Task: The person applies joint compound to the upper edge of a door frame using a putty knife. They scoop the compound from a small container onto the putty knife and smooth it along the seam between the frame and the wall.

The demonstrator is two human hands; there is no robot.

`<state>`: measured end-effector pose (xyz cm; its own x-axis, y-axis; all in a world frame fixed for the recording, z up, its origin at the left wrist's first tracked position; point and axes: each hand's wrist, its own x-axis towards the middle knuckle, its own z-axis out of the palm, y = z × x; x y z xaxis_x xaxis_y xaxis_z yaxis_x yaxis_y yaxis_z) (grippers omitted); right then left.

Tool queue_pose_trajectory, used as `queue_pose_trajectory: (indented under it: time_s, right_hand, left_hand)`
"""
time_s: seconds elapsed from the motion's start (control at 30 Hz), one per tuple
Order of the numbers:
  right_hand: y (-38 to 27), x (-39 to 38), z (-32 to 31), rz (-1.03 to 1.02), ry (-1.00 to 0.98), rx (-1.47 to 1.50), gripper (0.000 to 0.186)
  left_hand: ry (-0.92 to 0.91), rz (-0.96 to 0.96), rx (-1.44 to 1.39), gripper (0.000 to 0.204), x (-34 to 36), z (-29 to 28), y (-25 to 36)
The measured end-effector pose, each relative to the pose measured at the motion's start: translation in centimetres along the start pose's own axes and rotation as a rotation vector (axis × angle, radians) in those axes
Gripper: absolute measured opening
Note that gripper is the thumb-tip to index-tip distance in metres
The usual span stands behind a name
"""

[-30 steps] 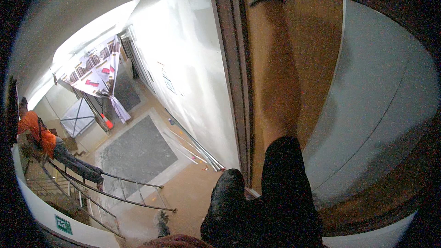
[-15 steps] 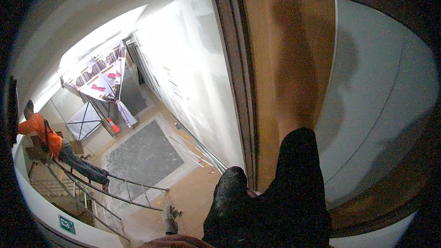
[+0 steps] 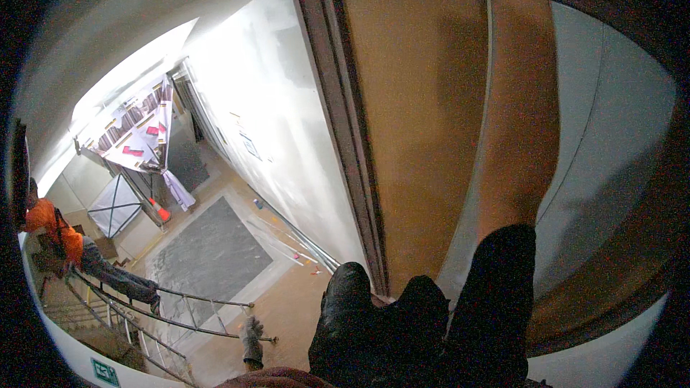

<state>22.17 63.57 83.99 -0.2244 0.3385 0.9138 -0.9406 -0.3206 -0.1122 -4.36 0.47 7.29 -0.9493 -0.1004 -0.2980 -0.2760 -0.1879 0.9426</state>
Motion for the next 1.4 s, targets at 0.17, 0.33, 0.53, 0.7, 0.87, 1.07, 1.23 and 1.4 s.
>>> queue_pose_trajectory:
  time_s: [0.17, 0.33, 0.53, 0.7, 0.87, 1.07, 1.23, 1.4]
  right_hand:
    - [-8.5, -3.0, -0.5, 0.014, -0.031, 0.055, 0.048]
    - [-16.6, -8.2, -0.8, 0.084, -0.149, 0.097, 0.053]
    - [-10.5, -10.7, -4.3, -0.13, -0.175, -0.127, 0.049]
    - [-4.4, -9.2, -3.1, -0.489, 0.212, -0.496, 0.027]
    - [-2.4, -10.7, -1.0, -0.585, 0.249, -0.675, 0.029]
    - [0.6, -9.6, -0.6, -0.7, 0.283, -0.669, 0.024]
    - [2.8, -6.2, -2.6, -0.908, 0.146, -0.67, 0.029]
    - [8.0, -3.9, 3.9, -1.022, 0.038, -0.606, 0.055]
  left_hand:
    - [0.0, 0.061, 0.084, 0.017, 0.0, -3.2, -1.6]
    - [0.009, -0.108, 0.054, 0.014, 1.2, -2.4, -1.1]
    - [-0.081, 0.146, 0.034, 0.018, 7.1, 1.1, 0.2]
    - [-0.315, 0.182, 0.112, 0.031, 3.4, 8.6, 2.1]
    - [-0.425, 0.183, 0.101, 0.031, 2.6, 10.5, -0.4]
    - [-0.418, 0.143, 0.09, 0.032, 2.9, 11.5, -5.4]
    - [-0.465, 0.143, 0.05, 0.035, 0.4, 15.0, -4.4]
    - [-0.424, 0.156, 0.102, 0.033, 0.8, 14.1, -4.5]
